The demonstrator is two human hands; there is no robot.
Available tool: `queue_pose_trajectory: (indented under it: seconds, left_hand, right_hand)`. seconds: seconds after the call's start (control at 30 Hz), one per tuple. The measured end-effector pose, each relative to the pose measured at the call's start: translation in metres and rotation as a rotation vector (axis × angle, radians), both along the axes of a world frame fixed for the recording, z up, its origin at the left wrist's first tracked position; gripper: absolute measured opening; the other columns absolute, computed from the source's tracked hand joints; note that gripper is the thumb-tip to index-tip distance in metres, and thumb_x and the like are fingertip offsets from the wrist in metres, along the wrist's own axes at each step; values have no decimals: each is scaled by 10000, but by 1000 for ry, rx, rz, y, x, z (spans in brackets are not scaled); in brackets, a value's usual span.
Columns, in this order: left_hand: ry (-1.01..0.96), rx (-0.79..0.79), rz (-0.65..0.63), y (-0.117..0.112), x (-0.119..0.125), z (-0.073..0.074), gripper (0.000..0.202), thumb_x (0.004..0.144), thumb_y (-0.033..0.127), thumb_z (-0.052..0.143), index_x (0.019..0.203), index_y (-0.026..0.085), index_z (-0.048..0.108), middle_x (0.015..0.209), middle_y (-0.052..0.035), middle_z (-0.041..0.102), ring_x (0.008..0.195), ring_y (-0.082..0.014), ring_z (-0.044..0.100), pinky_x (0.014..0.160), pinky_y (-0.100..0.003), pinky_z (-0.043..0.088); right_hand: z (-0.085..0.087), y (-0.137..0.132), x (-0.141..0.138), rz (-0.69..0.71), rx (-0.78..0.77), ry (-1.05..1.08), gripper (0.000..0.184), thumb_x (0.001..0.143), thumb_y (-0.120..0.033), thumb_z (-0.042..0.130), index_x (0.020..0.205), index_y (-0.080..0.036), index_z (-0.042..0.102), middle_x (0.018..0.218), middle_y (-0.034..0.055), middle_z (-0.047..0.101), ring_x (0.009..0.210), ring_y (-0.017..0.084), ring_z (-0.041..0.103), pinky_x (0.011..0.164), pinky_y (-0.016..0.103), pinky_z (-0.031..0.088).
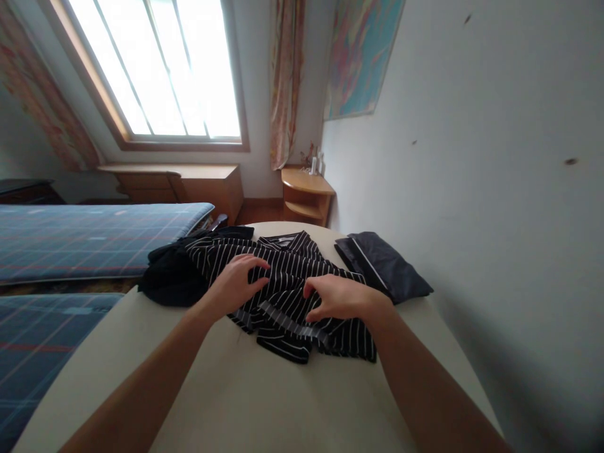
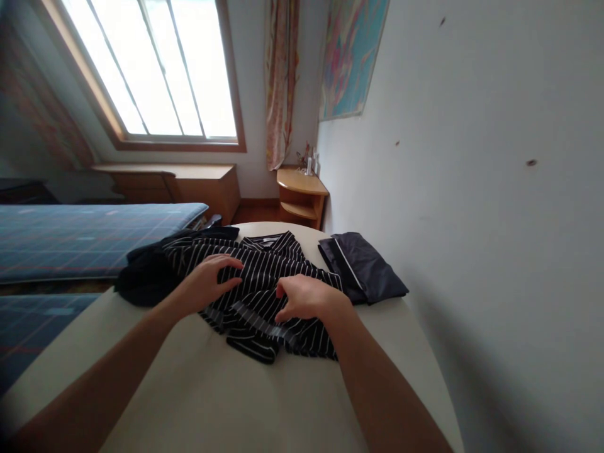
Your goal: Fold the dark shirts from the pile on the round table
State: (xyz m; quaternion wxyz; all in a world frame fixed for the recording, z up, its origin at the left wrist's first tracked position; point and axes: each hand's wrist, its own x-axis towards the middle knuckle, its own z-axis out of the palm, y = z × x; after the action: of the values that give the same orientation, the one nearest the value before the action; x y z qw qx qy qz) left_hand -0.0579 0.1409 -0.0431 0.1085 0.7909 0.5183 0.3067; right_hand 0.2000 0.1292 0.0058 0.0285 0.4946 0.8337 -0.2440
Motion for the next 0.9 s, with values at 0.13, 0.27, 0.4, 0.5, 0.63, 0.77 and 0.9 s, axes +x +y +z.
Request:
queue_pose_trajectory:
  seconds: [0.13,0.27,0.4,0.5,0.63,0.77,0.9]
  left_hand:
    - [114,-269,-334,-12,5,-3,567,718,298,755,1269,246,634,1265,-82,645,1171,-270,593,1037,-398,444]
    - [200,-326,-309,-15,8,-12,657,648,178,719,1297,210,621,1249,-97,655,1149,-281,607,1011,-371,447]
    - [178,-300,-248,-10,12,-12,411,734,130,552,1098,241,707,1022,-40,736,954,-234,677,870,-316,481]
    - [119,-215,-191,-9,16,-7,307,765,140,512,965,243,720,945,-31,739,887,-224,679,820,-306,479]
    - [14,-164,-115,-9,20,-2,265,784,160,515,951,238,707,940,-36,740,887,-225,683,829,-312,483]
    - [-23,-256,-187,-10,20,-2,456,673,84,511,1061,249,684,892,-9,725,814,-193,666,771,-285,486]
    - [36,-271,-239,-12,20,-6,677,622,68,525,1259,272,629,881,7,702,795,-177,642,764,-271,474]
  right_hand:
    - [-7,1,0,31,-63,-6,617,617,-452,860,1143,-222,635,1124,76,673,1001,266,631,800,332,482]
    - [-8,-2,-1,82,-88,-14,772,524,-456,903,1192,-205,608,1172,84,645,1049,277,617,877,347,481]
    - [-9,-5,-6,134,-96,-65,759,521,-452,902,1170,-205,597,1202,86,611,1110,292,583,906,374,484]
    - [-11,-6,-12,151,-85,-89,716,495,-450,910,1089,-197,602,1235,96,577,1190,329,523,927,421,481]
    - [-14,-9,-17,114,-61,-95,700,495,-436,904,1067,-195,579,1271,123,543,1229,370,478,956,511,460]
    - [-12,-11,-18,74,-53,-52,659,593,-434,867,1118,-180,561,1245,147,565,1159,344,536,935,481,477]
    - [-11,-10,-18,35,18,3,486,743,-446,771,1104,-183,580,1167,129,621,1062,307,597,923,457,471]
